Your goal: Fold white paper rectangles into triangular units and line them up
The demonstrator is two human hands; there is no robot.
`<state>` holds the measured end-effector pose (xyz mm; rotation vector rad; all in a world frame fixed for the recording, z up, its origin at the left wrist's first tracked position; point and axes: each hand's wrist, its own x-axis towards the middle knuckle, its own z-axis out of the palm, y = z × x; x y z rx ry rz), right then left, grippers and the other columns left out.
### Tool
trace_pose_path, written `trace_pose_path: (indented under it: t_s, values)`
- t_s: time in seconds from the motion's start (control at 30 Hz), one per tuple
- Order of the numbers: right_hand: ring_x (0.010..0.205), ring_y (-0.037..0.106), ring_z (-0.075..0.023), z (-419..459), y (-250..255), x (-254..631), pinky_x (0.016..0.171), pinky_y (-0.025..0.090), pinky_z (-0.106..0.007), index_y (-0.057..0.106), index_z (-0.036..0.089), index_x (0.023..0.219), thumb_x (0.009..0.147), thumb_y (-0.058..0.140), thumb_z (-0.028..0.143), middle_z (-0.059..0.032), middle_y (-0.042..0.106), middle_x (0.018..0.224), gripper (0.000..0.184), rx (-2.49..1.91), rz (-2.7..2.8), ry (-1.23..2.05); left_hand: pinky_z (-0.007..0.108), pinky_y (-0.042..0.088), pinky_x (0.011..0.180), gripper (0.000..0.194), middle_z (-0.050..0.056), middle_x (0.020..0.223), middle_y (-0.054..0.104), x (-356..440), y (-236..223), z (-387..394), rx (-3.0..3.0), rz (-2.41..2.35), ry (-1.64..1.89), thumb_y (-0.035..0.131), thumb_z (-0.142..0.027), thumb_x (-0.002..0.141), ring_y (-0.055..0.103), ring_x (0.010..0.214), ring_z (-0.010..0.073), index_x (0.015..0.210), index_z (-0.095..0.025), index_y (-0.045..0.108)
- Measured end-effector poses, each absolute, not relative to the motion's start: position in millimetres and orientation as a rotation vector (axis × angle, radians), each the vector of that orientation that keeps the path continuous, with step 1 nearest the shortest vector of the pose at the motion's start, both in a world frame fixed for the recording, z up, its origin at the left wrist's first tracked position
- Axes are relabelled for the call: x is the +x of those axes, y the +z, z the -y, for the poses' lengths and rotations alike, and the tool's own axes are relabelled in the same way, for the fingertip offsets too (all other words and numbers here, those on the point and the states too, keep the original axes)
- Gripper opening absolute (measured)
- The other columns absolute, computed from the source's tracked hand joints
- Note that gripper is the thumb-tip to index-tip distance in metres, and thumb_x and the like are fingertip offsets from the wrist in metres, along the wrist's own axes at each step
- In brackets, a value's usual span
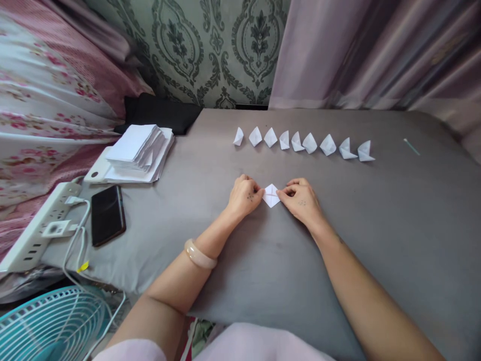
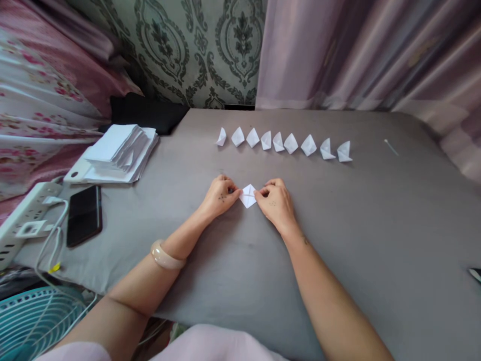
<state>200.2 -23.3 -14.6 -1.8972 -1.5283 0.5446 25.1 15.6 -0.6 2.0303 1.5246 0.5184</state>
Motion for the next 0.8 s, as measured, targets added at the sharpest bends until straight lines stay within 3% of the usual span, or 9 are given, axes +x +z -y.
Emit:
trace_pose_path:
  t_s: [0.8]
  values:
    - [0.075, 0.060, -0.0165, 21.1, -14.0, 200.7, 0.075, 0.048, -0.036, 0.068, 0.020, 0.061, 0.074, 0.064, 0.036, -0.0067, 0.061, 0.103, 0.020, -1.931, 1.533, 0.569, 0.036, 0.048, 0.085, 0.012, 0.009, 0.094, 0.060, 26.0, -2.1, -16.8, 2.023, -1.545, 0.511, 0.061, -0.025, 0.080, 0.057, 0.092, 0.0213, 0.074, -0.016, 0.066]
